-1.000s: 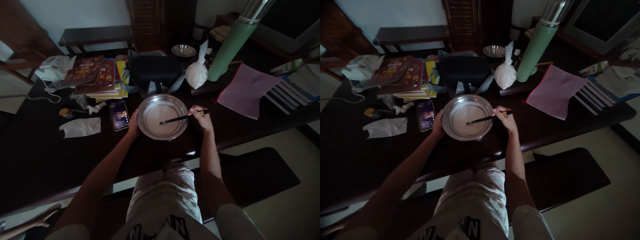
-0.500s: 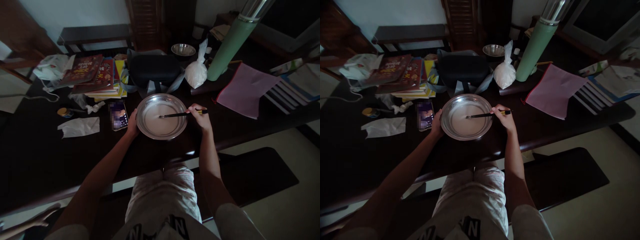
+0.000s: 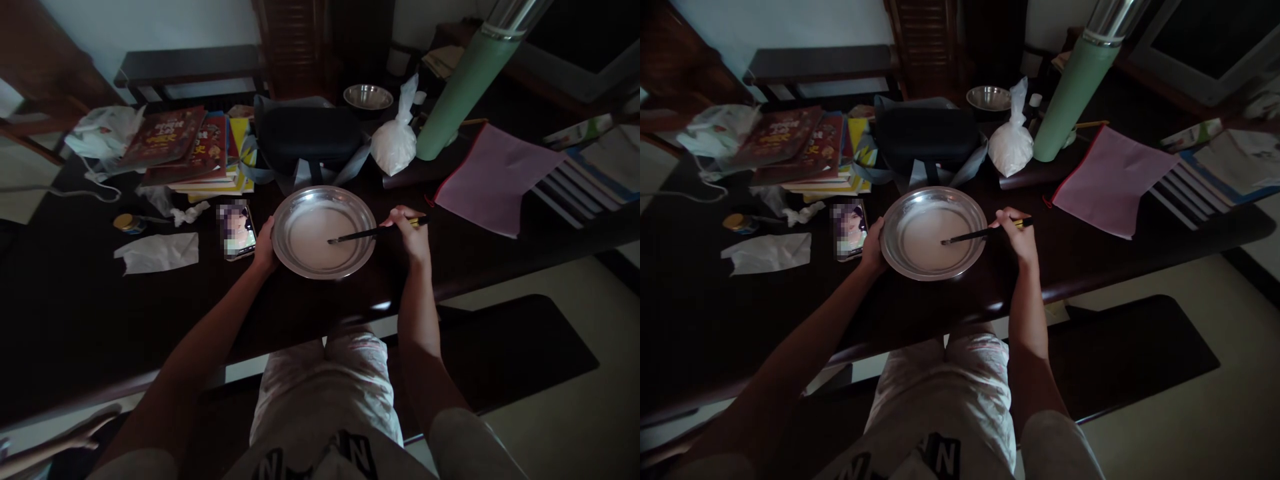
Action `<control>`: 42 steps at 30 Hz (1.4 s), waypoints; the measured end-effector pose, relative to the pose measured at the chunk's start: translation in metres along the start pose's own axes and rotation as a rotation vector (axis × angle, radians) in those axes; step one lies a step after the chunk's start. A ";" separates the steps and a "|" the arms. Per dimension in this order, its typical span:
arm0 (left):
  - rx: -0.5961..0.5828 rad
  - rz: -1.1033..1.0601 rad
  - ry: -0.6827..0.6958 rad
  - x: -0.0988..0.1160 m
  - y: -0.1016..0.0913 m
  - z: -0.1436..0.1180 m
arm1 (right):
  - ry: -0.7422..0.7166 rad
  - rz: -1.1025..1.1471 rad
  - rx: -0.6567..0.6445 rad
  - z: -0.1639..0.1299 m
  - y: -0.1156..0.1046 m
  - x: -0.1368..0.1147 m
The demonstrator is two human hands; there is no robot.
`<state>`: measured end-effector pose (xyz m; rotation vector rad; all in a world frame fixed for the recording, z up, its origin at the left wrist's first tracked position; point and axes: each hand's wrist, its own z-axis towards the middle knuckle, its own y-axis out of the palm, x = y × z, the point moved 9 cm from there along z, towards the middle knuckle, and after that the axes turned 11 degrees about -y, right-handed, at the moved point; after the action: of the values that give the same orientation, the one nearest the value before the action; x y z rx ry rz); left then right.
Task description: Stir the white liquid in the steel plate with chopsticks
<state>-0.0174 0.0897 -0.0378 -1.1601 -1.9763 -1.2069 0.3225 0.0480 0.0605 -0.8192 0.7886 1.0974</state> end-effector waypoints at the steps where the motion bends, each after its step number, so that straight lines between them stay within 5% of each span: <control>1: 0.010 -0.002 0.002 0.000 -0.001 0.000 | 0.001 0.009 -0.030 0.000 0.003 0.000; 5: 0.027 -0.002 0.010 0.001 -0.001 -0.001 | -0.039 0.034 -0.164 0.001 0.018 -0.005; 10: 0.036 -0.001 0.000 0.001 -0.001 -0.002 | -0.013 0.010 0.002 0.001 0.000 -0.001; 16: 0.064 -0.008 0.001 0.001 -0.002 -0.003 | -0.033 0.036 -0.154 0.000 0.017 -0.002; 21: 0.075 -0.023 -0.023 -0.002 -0.002 -0.003 | -0.026 0.018 -0.010 0.001 0.001 0.000; 26: 0.051 -0.018 0.001 -0.001 -0.003 -0.001 | -0.024 0.042 -0.138 0.000 0.016 -0.001; 32: 0.040 -0.007 0.003 -0.001 -0.004 -0.001 | -0.017 0.056 -0.005 0.001 0.002 0.001; 37: 0.047 -0.022 -0.013 -0.001 -0.001 -0.002 | -0.043 0.083 -0.152 0.000 0.018 0.000; 42: 0.064 -0.014 -0.012 0.001 0.002 -0.006 | -0.036 0.053 -0.003 0.001 0.001 0.003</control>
<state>-0.0166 0.0853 -0.0336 -1.1251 -2.0201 -1.1380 0.3220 0.0504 0.0584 -0.7828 0.7829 1.1571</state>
